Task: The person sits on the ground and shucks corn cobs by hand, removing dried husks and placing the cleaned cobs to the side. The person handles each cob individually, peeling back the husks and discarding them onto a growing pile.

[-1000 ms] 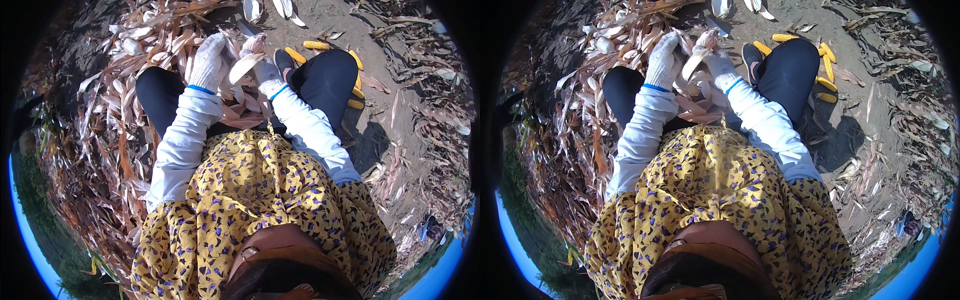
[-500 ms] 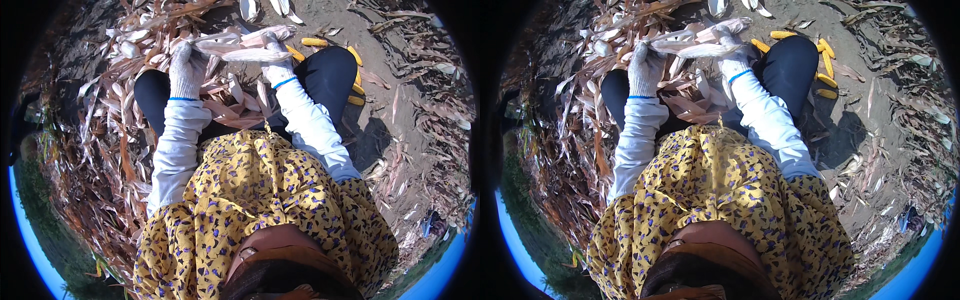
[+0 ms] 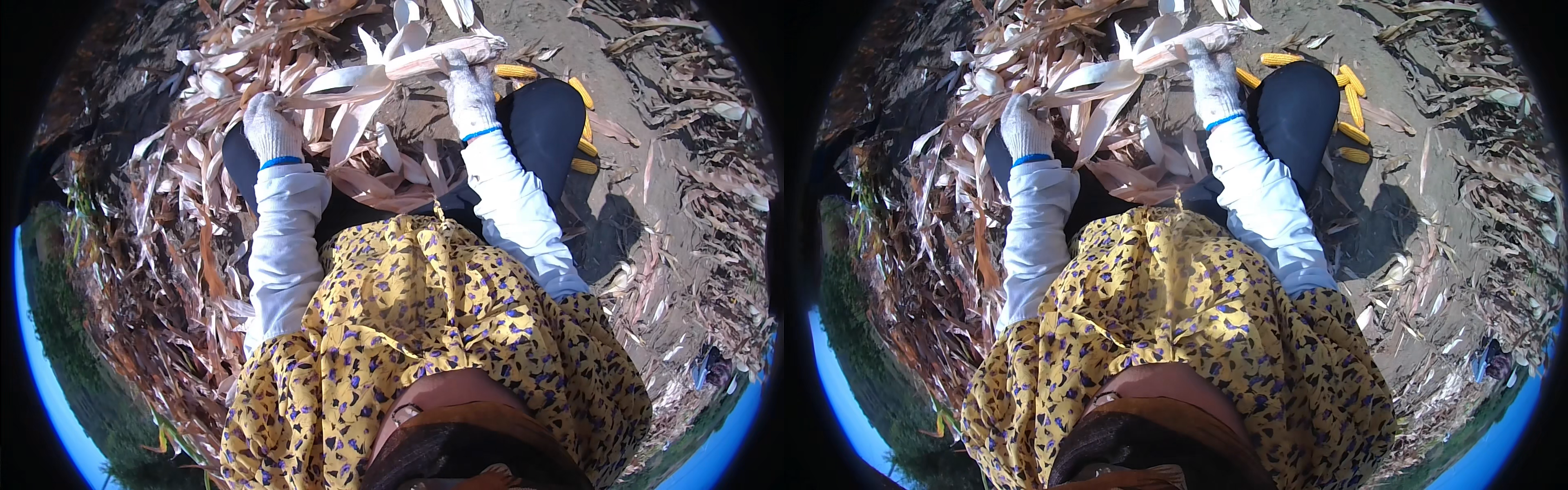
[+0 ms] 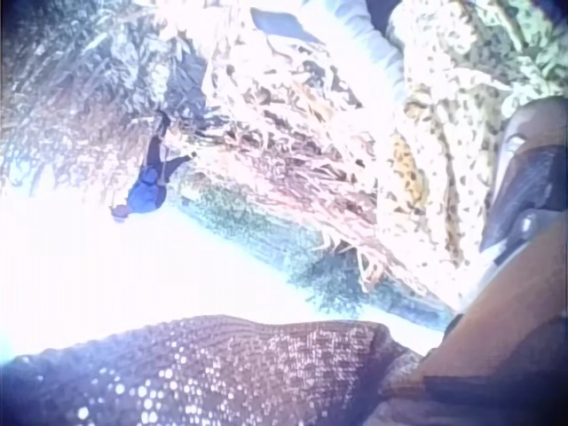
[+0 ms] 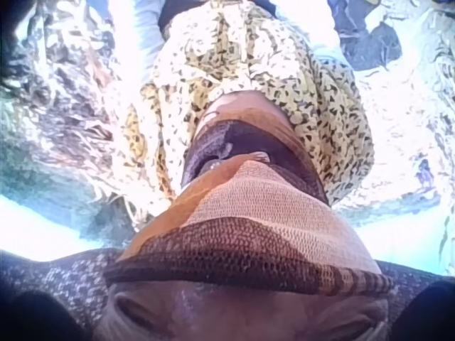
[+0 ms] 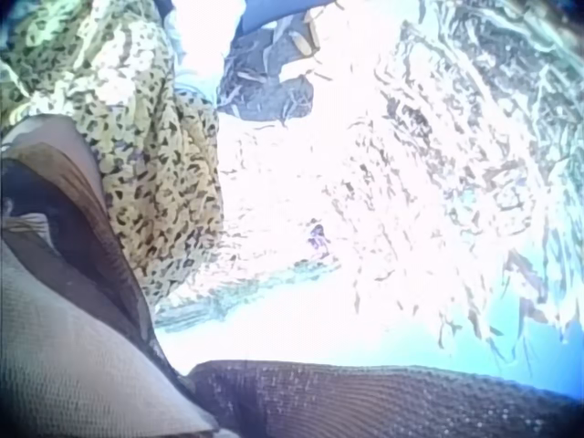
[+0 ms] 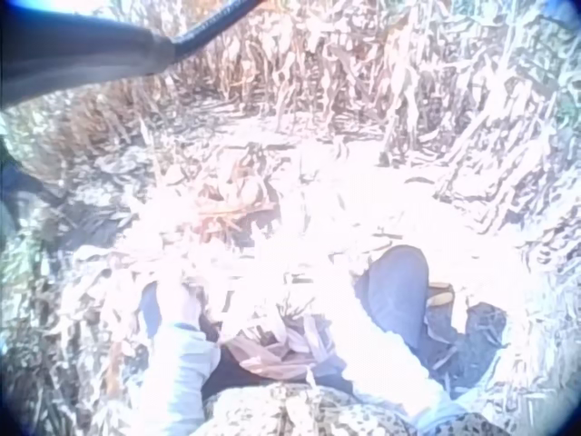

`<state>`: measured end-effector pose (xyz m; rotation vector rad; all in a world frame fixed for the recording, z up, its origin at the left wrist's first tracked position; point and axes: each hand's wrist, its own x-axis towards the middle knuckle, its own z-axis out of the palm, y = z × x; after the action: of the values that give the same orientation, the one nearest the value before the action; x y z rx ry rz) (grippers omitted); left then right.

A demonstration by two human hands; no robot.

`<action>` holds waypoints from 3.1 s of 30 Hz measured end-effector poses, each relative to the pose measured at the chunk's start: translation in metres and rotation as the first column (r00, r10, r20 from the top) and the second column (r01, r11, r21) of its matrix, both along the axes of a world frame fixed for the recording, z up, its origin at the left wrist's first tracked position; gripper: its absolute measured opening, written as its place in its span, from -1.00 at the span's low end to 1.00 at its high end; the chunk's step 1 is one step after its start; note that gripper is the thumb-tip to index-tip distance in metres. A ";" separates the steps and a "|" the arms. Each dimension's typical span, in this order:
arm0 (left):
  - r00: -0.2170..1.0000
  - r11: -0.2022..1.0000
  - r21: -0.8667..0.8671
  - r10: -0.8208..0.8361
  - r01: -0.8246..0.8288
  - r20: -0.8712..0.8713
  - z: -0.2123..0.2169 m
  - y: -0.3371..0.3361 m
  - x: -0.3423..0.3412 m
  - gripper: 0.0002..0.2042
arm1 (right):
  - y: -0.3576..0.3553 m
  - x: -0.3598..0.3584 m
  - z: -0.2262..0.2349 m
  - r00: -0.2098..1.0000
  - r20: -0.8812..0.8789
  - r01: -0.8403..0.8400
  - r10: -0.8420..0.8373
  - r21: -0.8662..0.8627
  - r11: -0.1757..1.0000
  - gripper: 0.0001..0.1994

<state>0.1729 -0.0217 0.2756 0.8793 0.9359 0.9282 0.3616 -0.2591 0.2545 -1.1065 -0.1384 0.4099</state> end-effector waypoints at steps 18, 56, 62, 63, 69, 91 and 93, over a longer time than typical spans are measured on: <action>0.563 0.398 0.411 -0.693 0.820 -0.451 0.044 -0.077 0.051 -0.65 | 0.004 -0.041 0.026 0.676 0.145 -0.579 0.723 -0.503 0.642 -0.49; 0.922 0.936 -0.136 -0.345 0.324 -0.176 -0.007 -0.006 0.001 -0.85 | 0.012 0.011 -0.019 0.915 -0.323 0.301 -0.240 0.152 0.941 -0.57; 0.725 0.089 0.791 0.349 0.605 -0.593 0.043 -0.049 0.022 -0.63 | 0.015 -0.008 -0.015 0.959 -0.279 0.097 -0.048 0.165 0.982 -0.64; 0.790 -0.007 0.823 0.285 0.567 -0.542 0.051 -0.063 0.034 -0.64 | 0.015 -0.004 -0.016 0.887 -0.442 0.094 0.132 0.454 0.886 -0.64; 0.476 0.323 0.364 -0.408 0.873 -0.779 0.033 -0.152 0.065 -0.40 | 0.016 -0.003 -0.026 0.980 0.027 0.197 -0.199 -0.327 0.924 -0.56; 0.920 0.909 0.143 -0.381 0.392 -0.094 -0.015 -0.052 0.074 -0.52 | 0.003 -0.029 -0.008 0.815 0.236 -0.079 0.530 -0.860 0.505 -0.21; 0.905 0.885 0.196 -0.402 0.423 -0.135 -0.013 -0.054 0.073 -0.51 | 0.001 -0.022 0.010 0.847 0.287 0.053 0.447 -0.883 0.467 -0.03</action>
<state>0.2456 -0.0761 0.2631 1.2651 0.6870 0.6307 0.3398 -0.2582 0.2640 -2.2585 -0.5760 0.4111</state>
